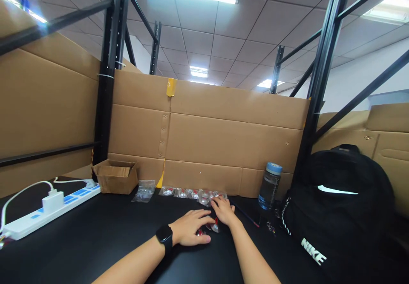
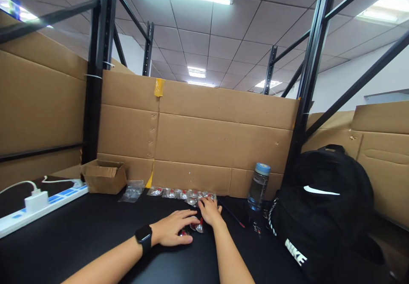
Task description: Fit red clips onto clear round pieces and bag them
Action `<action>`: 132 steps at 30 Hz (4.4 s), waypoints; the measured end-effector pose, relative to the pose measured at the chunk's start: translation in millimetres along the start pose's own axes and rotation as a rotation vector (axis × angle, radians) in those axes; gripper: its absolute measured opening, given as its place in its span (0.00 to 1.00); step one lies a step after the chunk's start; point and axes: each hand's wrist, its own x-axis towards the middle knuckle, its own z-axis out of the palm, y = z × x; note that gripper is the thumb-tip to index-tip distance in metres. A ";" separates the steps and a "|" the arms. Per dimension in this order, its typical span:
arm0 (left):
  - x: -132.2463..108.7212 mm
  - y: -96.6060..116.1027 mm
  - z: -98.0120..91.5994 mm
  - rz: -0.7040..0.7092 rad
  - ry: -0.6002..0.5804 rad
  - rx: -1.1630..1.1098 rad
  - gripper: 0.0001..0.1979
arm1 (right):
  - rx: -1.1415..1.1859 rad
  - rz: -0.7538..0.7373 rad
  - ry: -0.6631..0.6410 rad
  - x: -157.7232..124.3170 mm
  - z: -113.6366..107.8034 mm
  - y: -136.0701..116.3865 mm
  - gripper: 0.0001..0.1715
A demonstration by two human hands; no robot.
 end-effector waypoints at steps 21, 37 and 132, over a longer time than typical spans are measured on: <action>-12.9 13.2 -10.1 0.067 0.028 -0.041 0.29 | -0.149 0.139 0.064 -0.5 -2.9 15.4 0.28; -16.7 9.2 -15.7 0.071 0.020 -0.172 0.24 | 0.002 0.079 0.221 -0.5 -13.6 20.7 0.22; -9.8 -32.4 -14.7 -0.231 0.367 -0.849 0.24 | 1.004 -0.319 0.131 -33.5 -37.0 -51.7 0.13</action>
